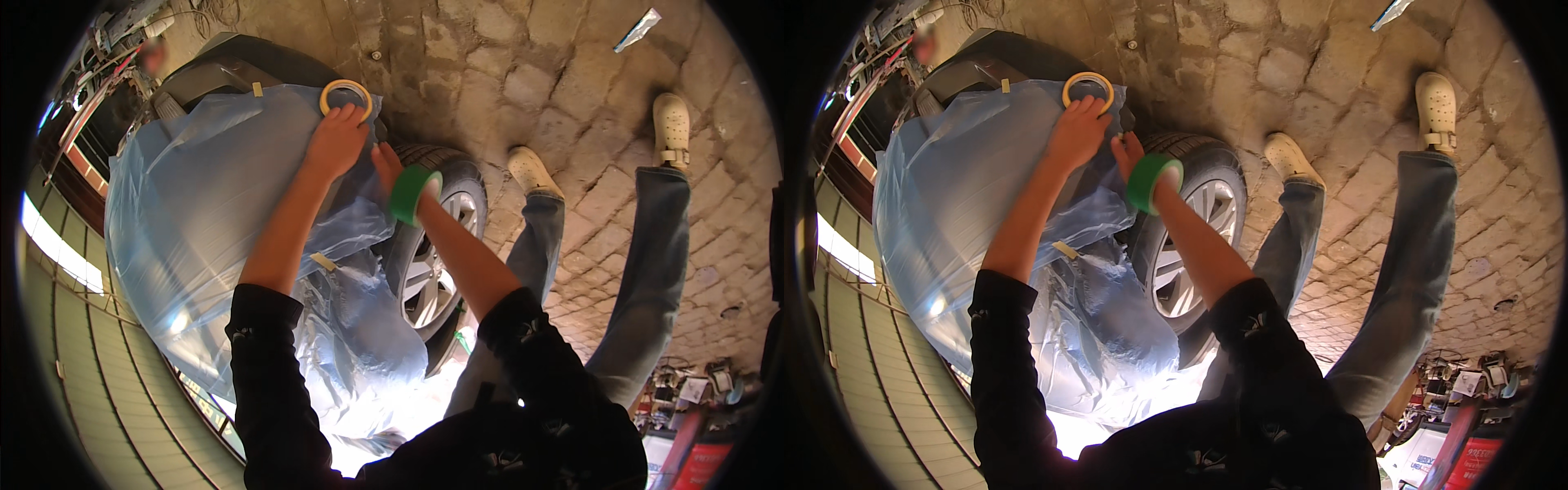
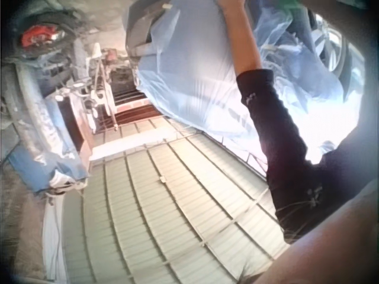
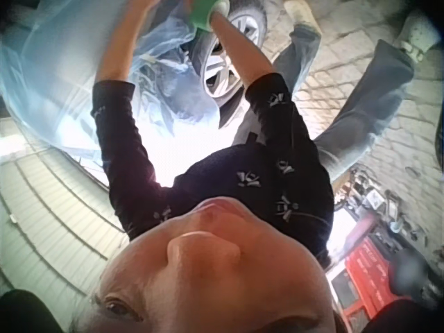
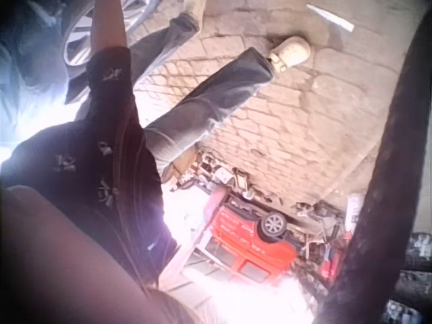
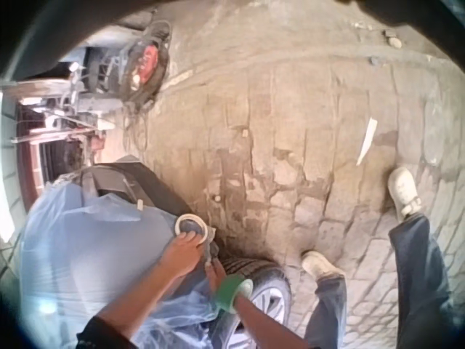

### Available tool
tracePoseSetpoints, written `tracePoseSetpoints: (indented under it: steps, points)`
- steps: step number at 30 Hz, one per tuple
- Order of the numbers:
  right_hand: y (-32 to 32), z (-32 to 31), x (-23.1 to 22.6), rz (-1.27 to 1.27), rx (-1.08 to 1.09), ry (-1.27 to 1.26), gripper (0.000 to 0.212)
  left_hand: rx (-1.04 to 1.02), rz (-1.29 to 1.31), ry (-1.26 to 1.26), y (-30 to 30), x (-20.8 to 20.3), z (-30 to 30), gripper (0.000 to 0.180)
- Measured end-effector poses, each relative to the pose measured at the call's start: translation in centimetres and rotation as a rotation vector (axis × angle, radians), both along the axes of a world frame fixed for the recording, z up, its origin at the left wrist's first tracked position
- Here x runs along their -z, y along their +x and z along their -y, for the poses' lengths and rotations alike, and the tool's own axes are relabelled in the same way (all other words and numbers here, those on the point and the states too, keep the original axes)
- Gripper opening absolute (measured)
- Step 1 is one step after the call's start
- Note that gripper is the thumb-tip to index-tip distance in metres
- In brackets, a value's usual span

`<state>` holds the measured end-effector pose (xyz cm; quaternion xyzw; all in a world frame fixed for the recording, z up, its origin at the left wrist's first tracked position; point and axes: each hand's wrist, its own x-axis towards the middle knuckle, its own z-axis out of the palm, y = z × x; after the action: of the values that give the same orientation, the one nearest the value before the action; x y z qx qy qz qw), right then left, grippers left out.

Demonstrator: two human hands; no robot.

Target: The person secures a large blue plastic sheet over the hood and front fender of a car using masking tape. They repeatedly tear off strips of tape and press them onto the plastic to hold it in place, working around the vehicle's contours.

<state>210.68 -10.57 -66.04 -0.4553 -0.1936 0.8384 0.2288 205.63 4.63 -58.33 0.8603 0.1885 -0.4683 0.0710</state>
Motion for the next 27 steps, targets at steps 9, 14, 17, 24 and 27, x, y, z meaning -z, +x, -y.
tracePoseSetpoints:
  steps: [9,14,17,24,27]
  points:
    - [10.1,4.7,2.2,0.138,0.452,-0.027,0.064,-0.796,0.41,0.114,8.0,-1.5,3.8,0.072]
    - [22.9,6.6,-4.4,0.33,0.341,0.355,0.048,-1.386,0.426,-0.175,15.2,-4.0,15.3,0.086]
    - [30.5,7.1,-8.3,0.332,0.055,0.415,0.028,-1.675,0.464,-0.29,21.1,-8.3,19.0,0.084]
    - [39.4,6.3,-16.7,0.239,-0.199,0.407,0.014,-1.842,0.457,-0.289,29.6,-16.6,22.9,0.079]
    - [40.5,6.5,-19.0,0.134,-0.274,0.421,0.025,-1.856,0.753,-0.062,31.0,-17.8,26.4,0.075]
